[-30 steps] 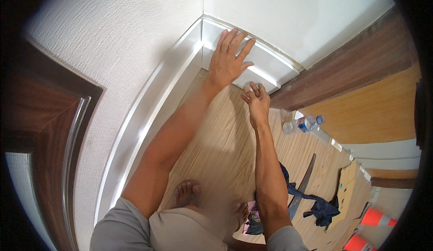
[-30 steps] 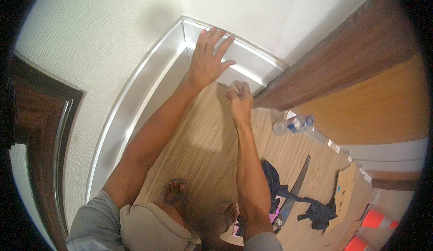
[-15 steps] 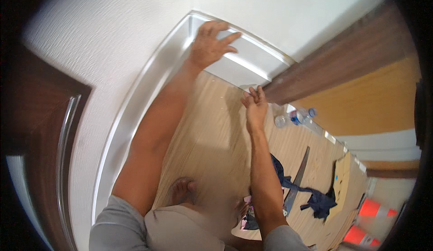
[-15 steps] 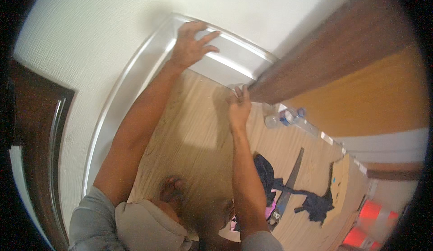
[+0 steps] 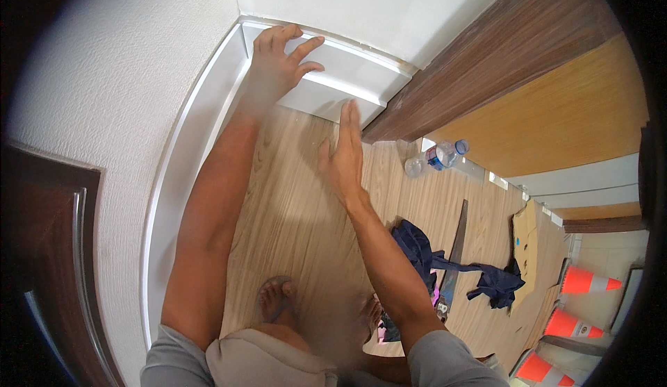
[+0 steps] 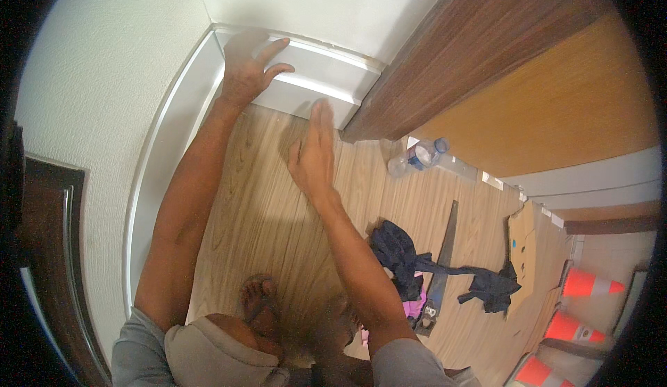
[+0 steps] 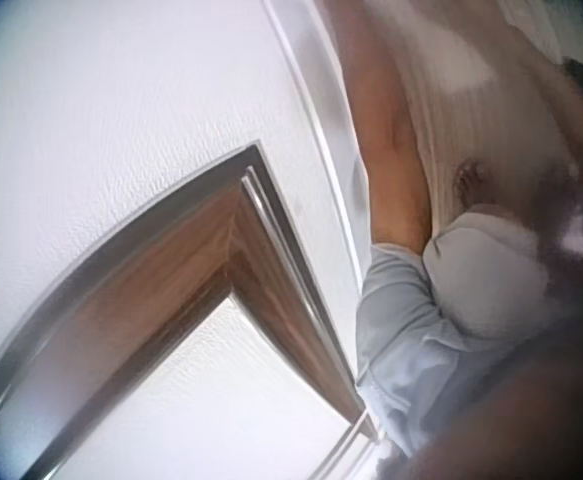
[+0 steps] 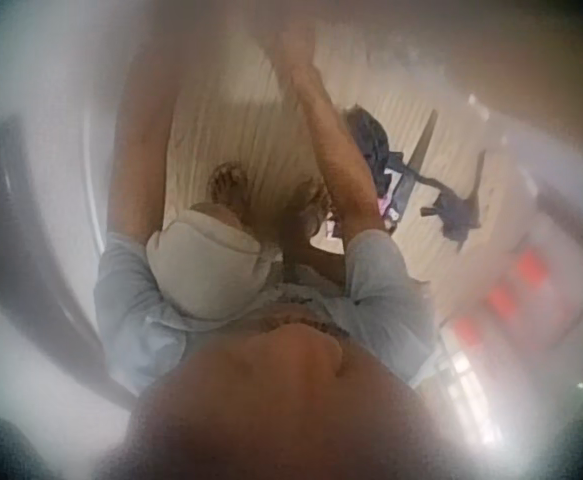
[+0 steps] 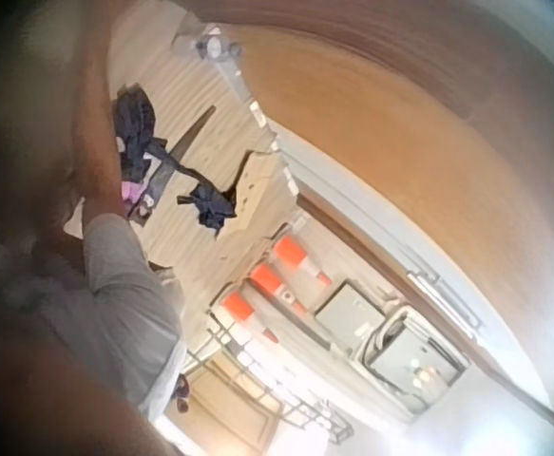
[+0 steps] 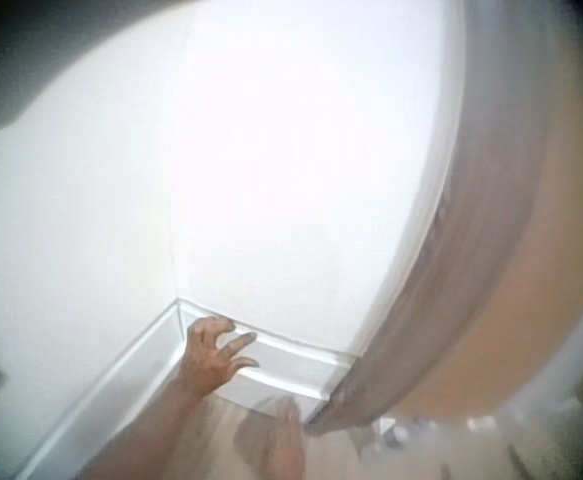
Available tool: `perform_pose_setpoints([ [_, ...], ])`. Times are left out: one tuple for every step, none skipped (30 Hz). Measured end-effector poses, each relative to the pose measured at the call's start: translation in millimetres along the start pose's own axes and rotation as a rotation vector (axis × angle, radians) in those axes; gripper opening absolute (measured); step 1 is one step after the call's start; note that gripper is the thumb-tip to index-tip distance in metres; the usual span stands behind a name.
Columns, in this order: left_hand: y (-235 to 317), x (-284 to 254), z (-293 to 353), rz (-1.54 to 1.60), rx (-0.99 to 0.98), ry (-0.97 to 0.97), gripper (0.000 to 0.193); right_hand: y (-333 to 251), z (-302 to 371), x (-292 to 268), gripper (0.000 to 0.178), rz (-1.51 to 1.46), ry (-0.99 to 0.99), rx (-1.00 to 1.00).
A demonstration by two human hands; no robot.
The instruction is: The person cuts a white rectangular panel using a hand saw while sitting on the floor, then carries the cut piece to a wall and fits it into a corner gap.
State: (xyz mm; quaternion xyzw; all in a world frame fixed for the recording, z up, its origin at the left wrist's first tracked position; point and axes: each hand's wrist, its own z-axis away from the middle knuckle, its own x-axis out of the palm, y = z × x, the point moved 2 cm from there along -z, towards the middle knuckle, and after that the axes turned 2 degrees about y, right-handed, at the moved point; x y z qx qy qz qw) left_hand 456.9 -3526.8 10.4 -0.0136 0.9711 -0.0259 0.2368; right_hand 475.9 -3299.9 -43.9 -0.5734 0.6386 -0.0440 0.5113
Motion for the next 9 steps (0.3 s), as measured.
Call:
perform_pose_setpoints([
  [-0.6,0.1,0.4,-0.001,0.009,0.005,0.064,5.3,6.6,5.9,0.082,-0.140,0.006,0.183],
  [-0.5,-0.1,1.8,-0.008,0.025,0.017,0.064,8.8,12.8,11.8,0.081,-0.281,0.013,0.367],
  [-0.6,0.5,3.1,0.000,0.014,-0.001,0.064,12.0,16.7,16.0,0.080,-0.411,0.015,0.577],
  [-1.3,1.3,3.1,0.000,0.012,-0.010,0.065,10.8,13.5,12.7,0.081,-0.381,0.100,0.485],
  [-2.1,1.9,3.2,-0.002,0.017,-0.009,0.065,8.9,8.1,6.5,0.082,-0.340,0.178,0.421],
  [-2.2,2.4,4.0,-0.008,0.008,-0.026,0.066,5.3,3.0,0.0,0.082,-0.309,0.238,0.442],
  [-2.0,3.0,4.5,-0.016,0.007,-0.033,0.066,-5.1,-5.3,-7.1,0.084,-0.258,0.268,0.257],
  [-2.1,3.8,4.4,-0.027,0.011,-0.029,0.067,-15.3,-14.5,-15.7,0.085,-0.219,0.279,0.155],
  [-2.7,4.6,5.1,-0.029,0.006,-0.056,0.067,-26.3,-23.3,-25.2,0.087,-0.179,0.289,0.050],
])
